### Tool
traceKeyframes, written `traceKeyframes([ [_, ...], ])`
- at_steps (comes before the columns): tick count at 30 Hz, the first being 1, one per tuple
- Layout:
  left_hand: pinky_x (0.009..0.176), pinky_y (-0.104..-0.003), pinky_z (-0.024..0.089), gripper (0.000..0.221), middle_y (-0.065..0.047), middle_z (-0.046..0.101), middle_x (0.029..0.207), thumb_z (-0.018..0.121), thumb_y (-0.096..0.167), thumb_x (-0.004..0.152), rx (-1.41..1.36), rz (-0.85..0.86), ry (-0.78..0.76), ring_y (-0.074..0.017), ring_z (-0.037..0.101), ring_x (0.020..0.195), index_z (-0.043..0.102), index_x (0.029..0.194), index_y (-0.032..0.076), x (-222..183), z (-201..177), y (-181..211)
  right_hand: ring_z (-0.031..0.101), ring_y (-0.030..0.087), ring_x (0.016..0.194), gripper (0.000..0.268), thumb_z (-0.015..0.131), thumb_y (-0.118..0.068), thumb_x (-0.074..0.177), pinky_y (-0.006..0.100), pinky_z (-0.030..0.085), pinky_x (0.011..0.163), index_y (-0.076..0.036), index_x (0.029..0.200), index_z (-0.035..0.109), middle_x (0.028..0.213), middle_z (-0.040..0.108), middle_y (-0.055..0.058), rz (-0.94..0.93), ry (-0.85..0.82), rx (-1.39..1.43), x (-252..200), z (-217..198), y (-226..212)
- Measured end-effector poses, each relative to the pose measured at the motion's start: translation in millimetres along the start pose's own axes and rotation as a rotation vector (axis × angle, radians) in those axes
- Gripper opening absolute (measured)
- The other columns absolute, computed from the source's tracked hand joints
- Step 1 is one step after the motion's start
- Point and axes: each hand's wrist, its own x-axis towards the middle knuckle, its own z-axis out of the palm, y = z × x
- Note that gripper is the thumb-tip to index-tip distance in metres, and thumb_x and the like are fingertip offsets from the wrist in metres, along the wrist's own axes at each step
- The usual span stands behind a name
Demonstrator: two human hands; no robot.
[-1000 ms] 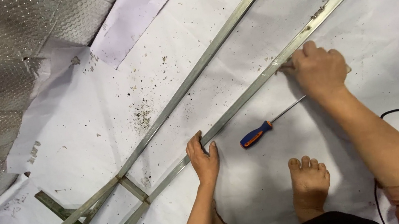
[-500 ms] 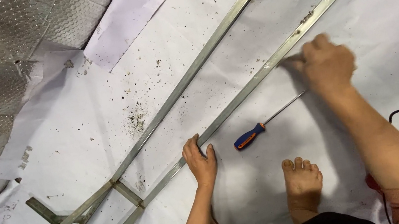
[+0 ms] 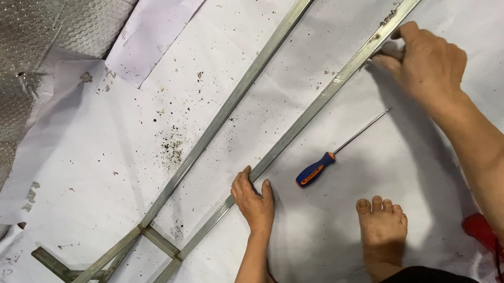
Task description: The person uses a screwdriver to scrape debris from metal frame joints and then uses a sanding block to smooth the edges.
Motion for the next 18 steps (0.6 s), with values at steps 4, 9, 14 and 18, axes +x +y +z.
traceKeyframes([
  [4, 0.111, -0.042, 0.037, 0.06, -0.012, 0.052, 0.135, 0.071, 0.014, 0.086, -0.01, 0.064, 0.088, -0.0307, 0.047, 0.127, 0.049, 0.141, 0.007, -0.7, 4.3, -0.6, 0.074, 0.031, 0.076, 0.043, 0.071, -0.036, 0.097, 0.042, 0.054, 0.065, -0.009, 0.129, 0.061, 0.089, 0.077, 0.009, 0.081, -0.499, 0.373, 25.3, -56.0, -29.2],
  [9, 0.11, -0.042, 0.037, 0.06, -0.011, 0.049, 0.137, 0.071, 0.012, 0.085, -0.065, 0.107, 0.041, -0.0316, 0.046, 0.128, 0.048, 0.141, 0.007, 0.8, -18.4, 3.8, 0.071, 0.028, 0.082, 0.02, 0.062, -0.024, 0.101, 0.042, 0.055, 0.072, -0.013, 0.113, 0.073, 0.092, 0.077, 0.002, 0.02, -0.599, 0.432, 40.3, -80.6, -49.5],
  [14, 0.106, -0.052, 0.043, 0.068, -0.016, 0.053, 0.138, 0.077, 0.012, 0.083, 0.28, 0.52, -0.361, -0.0362, 0.05, 0.133, 0.05, 0.145, 0.015, 25.7, -113.4, -26.9, 0.077, 0.026, 0.09, 0.022, 0.064, -0.034, 0.097, 0.041, 0.06, 0.073, -0.026, 0.11, 0.08, 0.105, 0.078, 0.009, -0.289, -0.496, -0.104, 40.5, -54.1, -60.7],
  [18, 0.104, -0.05, 0.047, 0.061, -0.013, 0.058, 0.134, 0.071, 0.021, 0.087, 0.409, 0.457, -0.307, -0.0341, 0.056, 0.129, 0.051, 0.144, 0.019, 36.2, -176.0, -89.7, 0.079, 0.036, 0.088, 0.037, 0.062, -0.023, 0.099, 0.048, 0.063, 0.069, -0.018, 0.135, 0.07, 0.114, 0.075, 0.019, -0.268, -0.595, -0.023, 52.9, -70.4, -79.6],
])
